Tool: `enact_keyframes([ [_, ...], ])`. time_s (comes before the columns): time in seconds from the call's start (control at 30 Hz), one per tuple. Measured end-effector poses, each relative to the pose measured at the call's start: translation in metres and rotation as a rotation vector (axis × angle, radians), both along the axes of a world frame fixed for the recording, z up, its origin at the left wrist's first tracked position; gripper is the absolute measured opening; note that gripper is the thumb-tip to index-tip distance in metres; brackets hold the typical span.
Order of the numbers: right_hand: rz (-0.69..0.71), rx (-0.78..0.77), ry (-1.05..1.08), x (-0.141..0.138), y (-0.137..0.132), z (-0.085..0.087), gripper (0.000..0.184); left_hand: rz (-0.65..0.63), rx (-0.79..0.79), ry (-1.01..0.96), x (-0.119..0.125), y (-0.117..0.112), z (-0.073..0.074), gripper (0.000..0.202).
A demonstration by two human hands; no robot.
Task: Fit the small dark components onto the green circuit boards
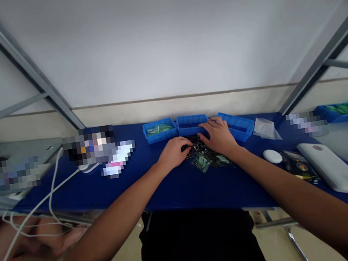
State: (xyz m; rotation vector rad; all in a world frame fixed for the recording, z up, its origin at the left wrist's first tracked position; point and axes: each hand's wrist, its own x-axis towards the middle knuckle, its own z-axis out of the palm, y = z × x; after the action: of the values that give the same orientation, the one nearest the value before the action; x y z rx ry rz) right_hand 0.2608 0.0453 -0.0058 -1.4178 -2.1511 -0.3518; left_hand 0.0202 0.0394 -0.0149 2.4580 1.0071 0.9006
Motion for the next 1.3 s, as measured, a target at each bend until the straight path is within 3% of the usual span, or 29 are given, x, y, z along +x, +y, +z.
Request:
enact_keyframes([
  [0.37,0.191,0.080,0.186,-0.008,-0.016,0.006,0.031,0.065,-0.141,-0.102,-0.002,-0.005,0.007,0.020],
  [0.53,0.296,0.058,0.227,-0.015,-0.026,0.012,0.027,0.066,-0.061,-0.148,0.000,-0.005,0.007,0.018],
  [0.73,0.473,-0.077,0.299,-0.018,-0.029,0.009,0.012,0.073,-0.019,-0.321,0.002,-0.008,0.010,0.016],
  [1.0,0.427,-0.190,0.472,-0.021,-0.033,0.011,0.003,0.063,-0.063,-0.367,-0.001,-0.010,0.013,0.013],
  [1.3,0.463,-0.178,0.509,-0.021,-0.031,0.006,0.005,0.037,-0.209,-0.440,0.000,-0.006,0.008,0.016],
])
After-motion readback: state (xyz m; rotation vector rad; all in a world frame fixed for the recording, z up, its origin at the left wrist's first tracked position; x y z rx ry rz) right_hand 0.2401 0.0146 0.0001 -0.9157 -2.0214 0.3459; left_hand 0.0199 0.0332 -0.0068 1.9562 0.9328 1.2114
